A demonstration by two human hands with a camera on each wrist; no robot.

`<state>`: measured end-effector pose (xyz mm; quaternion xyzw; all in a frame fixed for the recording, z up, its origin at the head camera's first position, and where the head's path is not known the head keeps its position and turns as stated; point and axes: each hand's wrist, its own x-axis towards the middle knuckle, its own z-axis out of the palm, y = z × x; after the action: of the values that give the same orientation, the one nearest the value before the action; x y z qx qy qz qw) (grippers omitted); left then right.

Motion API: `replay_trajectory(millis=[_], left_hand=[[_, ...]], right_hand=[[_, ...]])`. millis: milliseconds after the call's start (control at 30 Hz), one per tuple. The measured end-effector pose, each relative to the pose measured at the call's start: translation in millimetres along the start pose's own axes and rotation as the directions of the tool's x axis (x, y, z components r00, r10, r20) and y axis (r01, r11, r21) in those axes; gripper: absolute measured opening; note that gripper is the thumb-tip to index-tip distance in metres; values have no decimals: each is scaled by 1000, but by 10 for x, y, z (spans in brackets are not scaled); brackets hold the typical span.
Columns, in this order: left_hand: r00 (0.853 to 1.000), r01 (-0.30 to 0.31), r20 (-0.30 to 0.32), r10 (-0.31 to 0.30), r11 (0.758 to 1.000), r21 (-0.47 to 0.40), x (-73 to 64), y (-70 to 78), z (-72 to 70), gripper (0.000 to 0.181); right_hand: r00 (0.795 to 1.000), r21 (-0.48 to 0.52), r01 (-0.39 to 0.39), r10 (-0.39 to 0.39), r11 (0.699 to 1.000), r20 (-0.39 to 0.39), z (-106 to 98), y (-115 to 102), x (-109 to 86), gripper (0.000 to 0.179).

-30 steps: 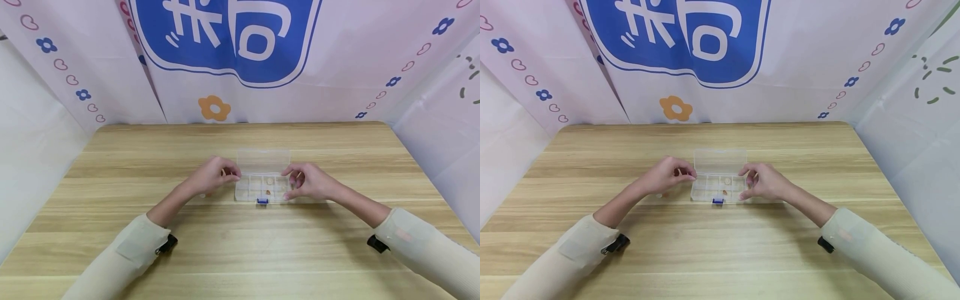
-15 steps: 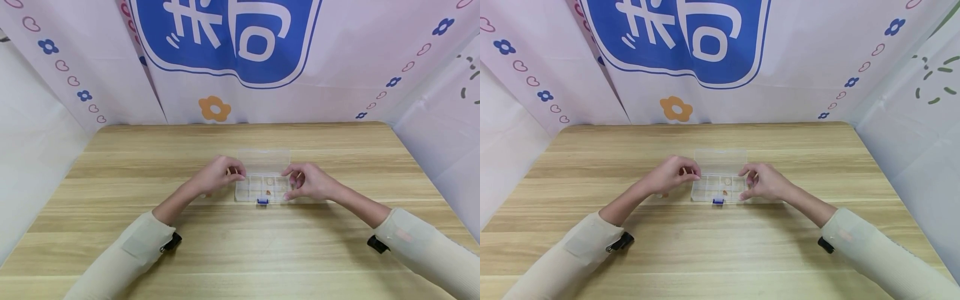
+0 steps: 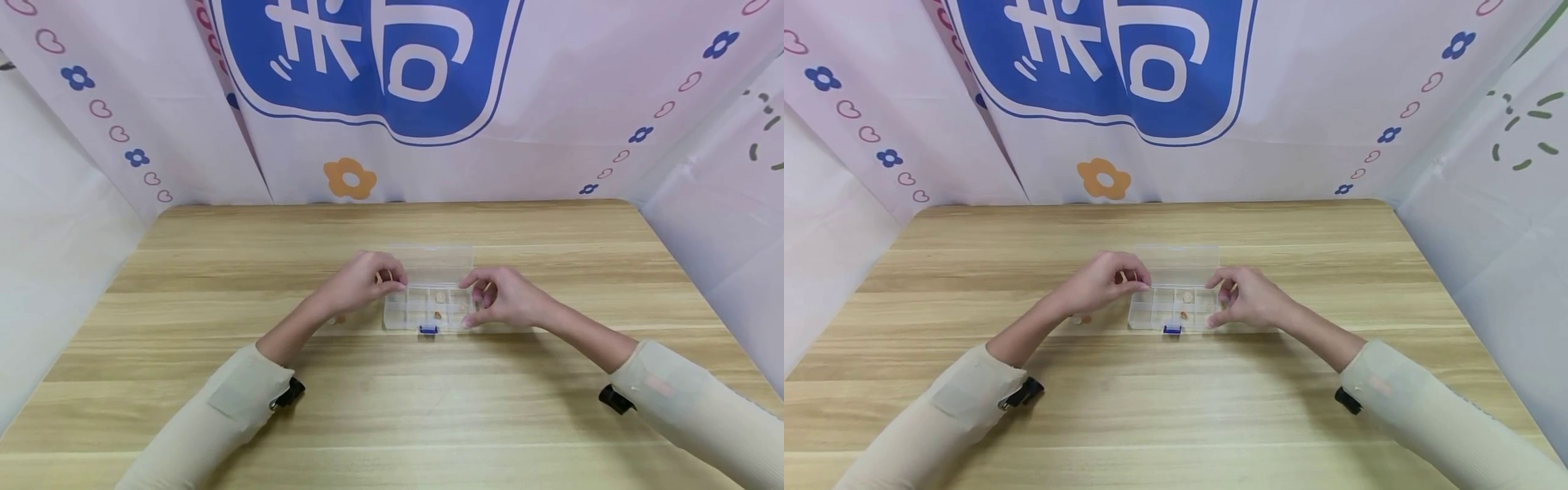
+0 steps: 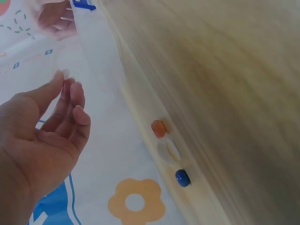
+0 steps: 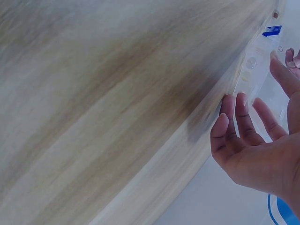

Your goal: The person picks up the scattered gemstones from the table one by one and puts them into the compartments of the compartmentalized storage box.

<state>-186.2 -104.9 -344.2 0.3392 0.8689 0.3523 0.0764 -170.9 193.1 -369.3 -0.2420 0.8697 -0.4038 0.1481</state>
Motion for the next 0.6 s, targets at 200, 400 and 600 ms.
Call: replay_trajectory(millis=[200,400,600], left_hand=[[1000,9,5,-9,1000,-9,52,14,1,6],[1000,20,24,-20,1000,-10,85,22,11,7],[999,36,26,-36,999,-2,112,15,60,7]], right_hand=[[1000,-6,-4,4,1000,3,-3,-11,3,56],[1000,-12,-6,6,1000,-1,-7,-20,7,57],[1000,-7,-14,14,1000,1,2,-22,0,56]])
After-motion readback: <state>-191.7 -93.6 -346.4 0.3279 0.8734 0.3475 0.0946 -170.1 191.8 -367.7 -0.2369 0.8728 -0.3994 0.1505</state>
